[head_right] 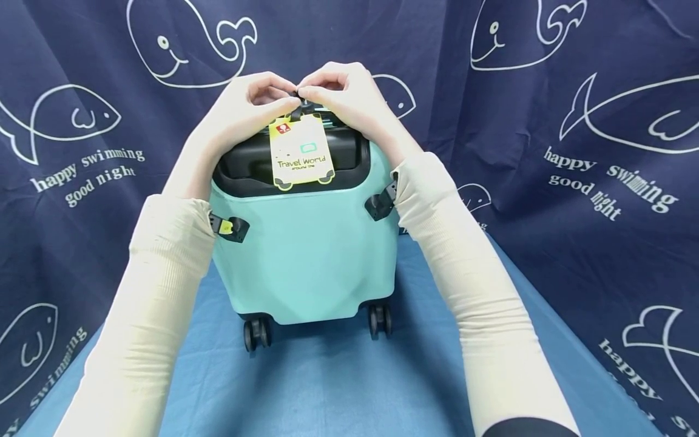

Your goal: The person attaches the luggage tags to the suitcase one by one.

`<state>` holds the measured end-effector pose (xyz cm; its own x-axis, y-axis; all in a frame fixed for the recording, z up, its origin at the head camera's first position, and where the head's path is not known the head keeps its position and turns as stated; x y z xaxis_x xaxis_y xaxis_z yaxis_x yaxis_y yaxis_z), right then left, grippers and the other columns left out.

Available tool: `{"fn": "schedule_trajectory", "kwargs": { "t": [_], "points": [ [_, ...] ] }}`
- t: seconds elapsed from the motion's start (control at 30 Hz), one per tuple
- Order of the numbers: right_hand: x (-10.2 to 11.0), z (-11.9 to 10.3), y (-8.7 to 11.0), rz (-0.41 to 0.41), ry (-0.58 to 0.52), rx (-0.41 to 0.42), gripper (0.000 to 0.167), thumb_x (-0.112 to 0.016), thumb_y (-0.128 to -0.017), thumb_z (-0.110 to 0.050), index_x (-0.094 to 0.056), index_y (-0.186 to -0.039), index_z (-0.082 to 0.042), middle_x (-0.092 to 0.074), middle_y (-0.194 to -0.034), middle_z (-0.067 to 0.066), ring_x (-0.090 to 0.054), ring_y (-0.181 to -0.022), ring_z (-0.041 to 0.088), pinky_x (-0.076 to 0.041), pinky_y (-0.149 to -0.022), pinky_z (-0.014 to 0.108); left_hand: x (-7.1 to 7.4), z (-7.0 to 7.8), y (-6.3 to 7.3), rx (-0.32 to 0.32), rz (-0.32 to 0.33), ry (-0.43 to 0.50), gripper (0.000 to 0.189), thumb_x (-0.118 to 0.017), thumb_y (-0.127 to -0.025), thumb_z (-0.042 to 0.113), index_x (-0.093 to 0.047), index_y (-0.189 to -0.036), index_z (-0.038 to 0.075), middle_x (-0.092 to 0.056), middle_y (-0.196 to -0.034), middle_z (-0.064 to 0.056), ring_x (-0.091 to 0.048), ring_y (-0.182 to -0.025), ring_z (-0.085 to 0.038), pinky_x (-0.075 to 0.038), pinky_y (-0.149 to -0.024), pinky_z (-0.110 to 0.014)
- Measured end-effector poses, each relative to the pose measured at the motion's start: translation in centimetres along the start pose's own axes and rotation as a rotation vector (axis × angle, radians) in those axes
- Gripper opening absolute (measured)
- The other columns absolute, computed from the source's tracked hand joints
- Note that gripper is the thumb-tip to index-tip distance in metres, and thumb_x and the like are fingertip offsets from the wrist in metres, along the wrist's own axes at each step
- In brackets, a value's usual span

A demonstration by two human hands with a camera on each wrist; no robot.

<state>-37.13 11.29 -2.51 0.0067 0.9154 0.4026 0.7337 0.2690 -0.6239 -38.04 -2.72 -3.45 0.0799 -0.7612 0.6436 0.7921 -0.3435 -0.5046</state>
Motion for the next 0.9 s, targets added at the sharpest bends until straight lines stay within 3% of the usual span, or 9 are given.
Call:
{"fn": "schedule_trajectory", "kwargs": {
  "t": [0.4, 0.63, 0.9],
  "points": [
    [-0.31, 0.43, -0.15, -0.025, -0.048, -0.055, 0.012, -0.065, -0.088, -0.018, -0.069, -0.094, -0.008, -0.063, -0.076, -0.001, -0.056, -0.072, 0.014, -0.044, -0.071, 0.022, -0.09, 0.02, -0.03, -0.003, -0.006, 0.013, 0.033, -0.064, -0.087, 0.032, -0.063, -0.114, 0.014, -0.066, -0.103, 0.001, -0.060, -0.086, -0.007, -0.043, -0.081, -0.018],
    [-0.78, 0.31, -0.26, -0.076, -0.035, -0.060, 0.016, -0.068, -0.086, -0.019, -0.068, -0.097, -0.008, -0.066, -0.083, 0.000, -0.059, -0.075, 0.012, -0.045, -0.075, 0.020, -0.07, -0.04, -0.02, -0.002, -0.004, 0.048, 0.035, -0.065, -0.086, 0.032, -0.063, -0.115, 0.013, -0.066, -0.105, -0.002, -0.061, -0.087, -0.008, -0.044, -0.082, -0.018],
    [-0.46, 0.40, -0.33, -0.034, 0.015, -0.057, 0.018, -0.070, -0.083, -0.018, -0.071, -0.098, -0.007, -0.067, -0.082, -0.005, -0.058, -0.073, 0.009, -0.044, -0.073, 0.018, -0.01, 0.03, -0.08, -0.009, 0.000, 0.067, 0.033, -0.065, -0.086, 0.028, -0.063, -0.114, 0.011, -0.066, -0.106, -0.003, -0.062, -0.086, -0.008, -0.045, -0.082, -0.018]
  ]
}}
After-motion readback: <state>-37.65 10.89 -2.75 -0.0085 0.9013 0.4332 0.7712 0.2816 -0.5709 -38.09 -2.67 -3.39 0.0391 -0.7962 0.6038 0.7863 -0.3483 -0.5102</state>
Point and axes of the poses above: each hand's wrist, its own y-axis away from the middle knuckle, its own x-axis out of the back of the hand, z = x × y, the point moved 9 cm from there along -y, towards the middle knuckle
